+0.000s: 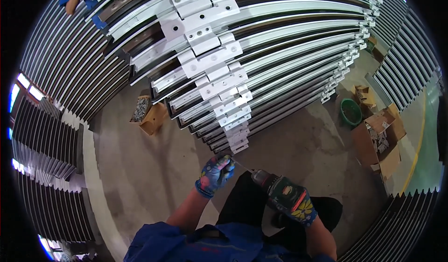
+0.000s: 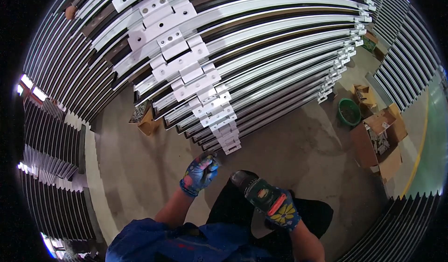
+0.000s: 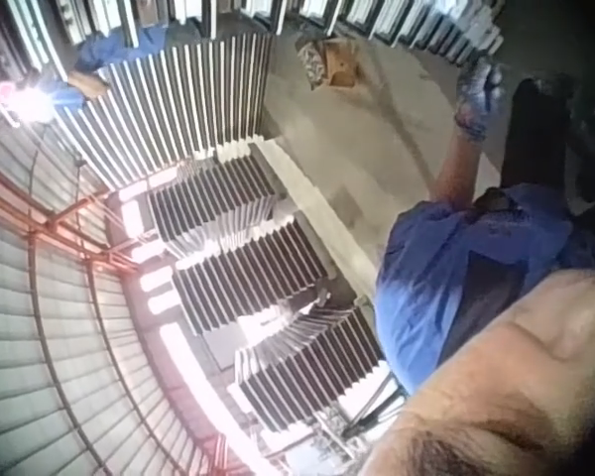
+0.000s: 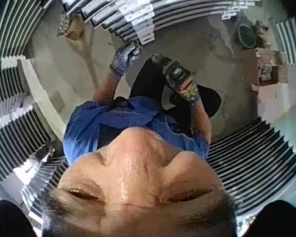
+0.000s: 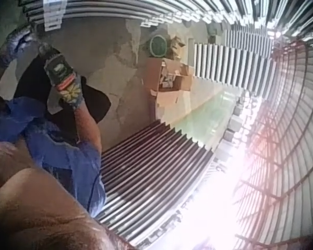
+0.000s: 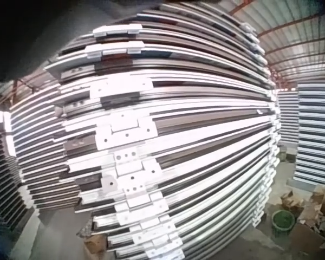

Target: Using a power drill to drive screws into metal frame components.

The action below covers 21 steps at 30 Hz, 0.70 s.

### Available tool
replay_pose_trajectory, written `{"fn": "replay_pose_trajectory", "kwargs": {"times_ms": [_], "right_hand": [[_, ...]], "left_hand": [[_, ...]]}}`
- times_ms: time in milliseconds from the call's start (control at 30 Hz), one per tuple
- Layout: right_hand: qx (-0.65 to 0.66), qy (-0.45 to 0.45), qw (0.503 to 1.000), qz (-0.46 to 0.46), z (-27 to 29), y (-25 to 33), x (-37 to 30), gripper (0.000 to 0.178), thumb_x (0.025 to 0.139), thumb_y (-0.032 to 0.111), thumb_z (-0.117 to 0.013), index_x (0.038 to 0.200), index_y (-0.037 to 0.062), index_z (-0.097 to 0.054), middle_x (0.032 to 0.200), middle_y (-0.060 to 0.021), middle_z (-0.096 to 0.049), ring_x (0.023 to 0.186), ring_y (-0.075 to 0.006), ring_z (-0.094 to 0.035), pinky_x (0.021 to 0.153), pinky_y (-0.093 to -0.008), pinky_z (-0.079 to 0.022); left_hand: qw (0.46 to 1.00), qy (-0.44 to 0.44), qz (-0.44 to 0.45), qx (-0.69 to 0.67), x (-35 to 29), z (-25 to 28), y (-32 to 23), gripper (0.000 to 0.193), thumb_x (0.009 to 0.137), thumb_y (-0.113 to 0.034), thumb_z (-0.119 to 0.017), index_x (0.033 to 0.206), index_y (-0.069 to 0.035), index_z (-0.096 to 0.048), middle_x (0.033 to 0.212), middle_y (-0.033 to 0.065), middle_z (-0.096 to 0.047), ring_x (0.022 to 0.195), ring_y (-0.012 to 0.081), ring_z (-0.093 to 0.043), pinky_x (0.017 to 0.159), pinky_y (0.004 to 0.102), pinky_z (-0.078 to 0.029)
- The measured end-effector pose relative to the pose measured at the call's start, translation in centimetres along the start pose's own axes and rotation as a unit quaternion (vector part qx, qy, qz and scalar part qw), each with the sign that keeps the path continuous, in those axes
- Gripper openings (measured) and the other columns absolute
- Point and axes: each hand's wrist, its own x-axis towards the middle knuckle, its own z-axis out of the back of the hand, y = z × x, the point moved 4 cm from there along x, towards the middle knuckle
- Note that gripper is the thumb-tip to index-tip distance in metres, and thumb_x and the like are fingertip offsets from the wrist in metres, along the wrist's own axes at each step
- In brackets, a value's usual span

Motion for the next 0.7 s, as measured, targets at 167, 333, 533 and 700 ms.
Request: {"fn": "replay_pose_trajectory", "kwargs": {"times_ms": [167, 333, 533, 700], "right_hand": [[0.019, -0.01, 1.0, 0.003, 1.8, 1.5, 1.2, 0.031, 0.078, 0.017, -0.062, 0.108, 0.0097, -0.058, 0.106, -0.0094, -0.061, 0.096, -0.0255, -0.059, 0.082, -0.0341, -0.049], [0.01, -0.087, 0.995, 0.047, 3.0, 2.0, 1.7, 0.027, 0.069, 0.014, -0.067, 0.096, 0.0139, -0.062, 0.094, -0.0059, -0.062, 0.087, -0.0261, -0.062, 0.074, -0.036, -0.051], [-0.104, -0.047, 0.988, 0.101, 3.7, 2.0, 0.7, 0.033, 0.077, 0.018, -0.062, 0.108, 0.0106, -0.06, 0.11, -0.0085, -0.059, 0.099, -0.0267, -0.058, 0.084, -0.036, -0.047], [-0.165, -0.12, 0.976, 0.081, 4.6, 2.5, -0.7, 0.035, 0.075, 0.024, -0.062, 0.107, 0.0099, -0.059, 0.105, -0.0079, -0.059, 0.095, -0.0263, -0.058, 0.081, -0.0377, -0.046]], "left_hand": [[0.998, 0.052, -0.003, -0.023, 0.2, -0.6, -0.9, 0.014, 0.088, -0.02, -0.056, 0.093, -0.007, -0.056, 0.07, -0.0009, -0.049, 0.055, 0.007, -0.043, 0.045, 0.0207, -0.034], [0.998, 0.067, -0.019, 0.008, -0.2, -2.7, -2.7, 0.014, 0.087, -0.024, -0.057, 0.085, -0.01, -0.055, 0.063, -0.0006, -0.046, 0.048, 0.0067, -0.038, 0.041, 0.0196, -0.032], [0.989, 0.052, 0.028, 0.136, -0.7, -4.2, -5.7, 0.016, 0.083, -0.025, -0.063, 0.083, -0.011, -0.055, 0.057, -0.0007, -0.046, 0.045, 0.0071, -0.038, 0.041, 0.0206, -0.03], [0.968, 0.052, -0.148, 0.198, -2.2, -11.6, -11.9, 0.012, 0.082, -0.017, -0.063, 0.089, -0.008, -0.058, 0.058, -0.0011, -0.047, 0.049, 0.0073, -0.042, 0.044, 0.0216, -0.034]]}}
